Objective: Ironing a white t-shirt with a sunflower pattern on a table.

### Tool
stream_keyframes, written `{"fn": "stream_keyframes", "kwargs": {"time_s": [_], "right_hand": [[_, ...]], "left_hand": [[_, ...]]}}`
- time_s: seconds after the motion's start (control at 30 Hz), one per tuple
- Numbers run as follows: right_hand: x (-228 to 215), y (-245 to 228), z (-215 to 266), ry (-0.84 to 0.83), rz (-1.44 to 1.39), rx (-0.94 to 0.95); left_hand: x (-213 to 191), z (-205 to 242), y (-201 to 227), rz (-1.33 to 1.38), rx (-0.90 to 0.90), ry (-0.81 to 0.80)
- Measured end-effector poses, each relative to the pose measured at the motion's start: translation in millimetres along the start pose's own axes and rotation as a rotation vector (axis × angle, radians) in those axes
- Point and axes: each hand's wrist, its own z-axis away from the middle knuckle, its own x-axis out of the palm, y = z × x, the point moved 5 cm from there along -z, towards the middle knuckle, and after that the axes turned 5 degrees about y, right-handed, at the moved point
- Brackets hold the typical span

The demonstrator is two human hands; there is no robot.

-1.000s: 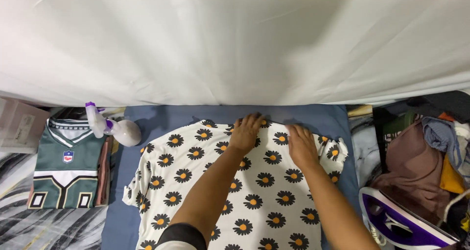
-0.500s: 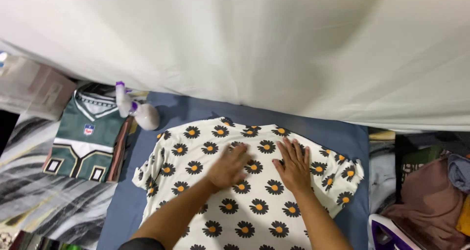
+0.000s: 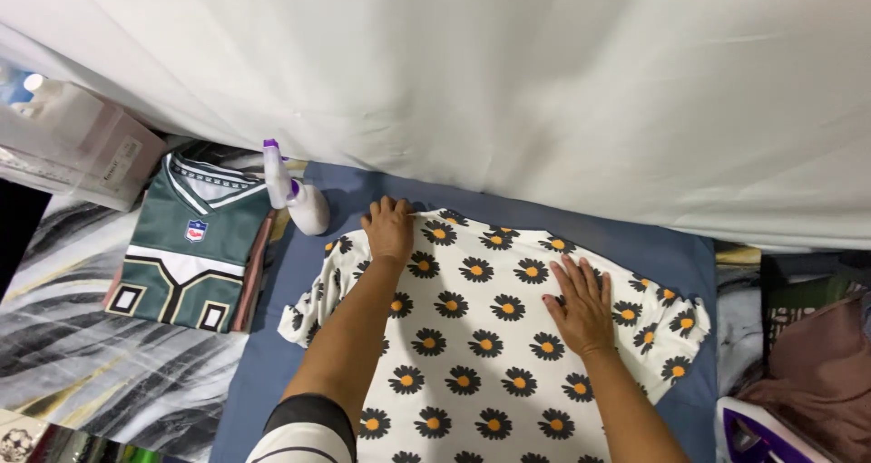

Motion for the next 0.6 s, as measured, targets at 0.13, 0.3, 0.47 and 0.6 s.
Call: {"fn": "stream_keyframes", "kwargs": {"time_s": [0.13,0.3,0.47,0.6], "right_hand": [[0,-11,2,-0.028,0.035,0.008],[21,-92,-14,0.071,-0.064,0.008],[38,-223,-48,-0.048,-0.254,-0.171],[58,-259,-72,-0.064,-0.162,-0.211]], "left_hand": [[-15,19,-25,0.092,0.014,-0.07],[-88,74,-73,0.094,0.152,0.126],[-84,82,-130,0.033,-0.11,0.036],[-35,76,-187,0.391,-0.506,-0.149]]}}
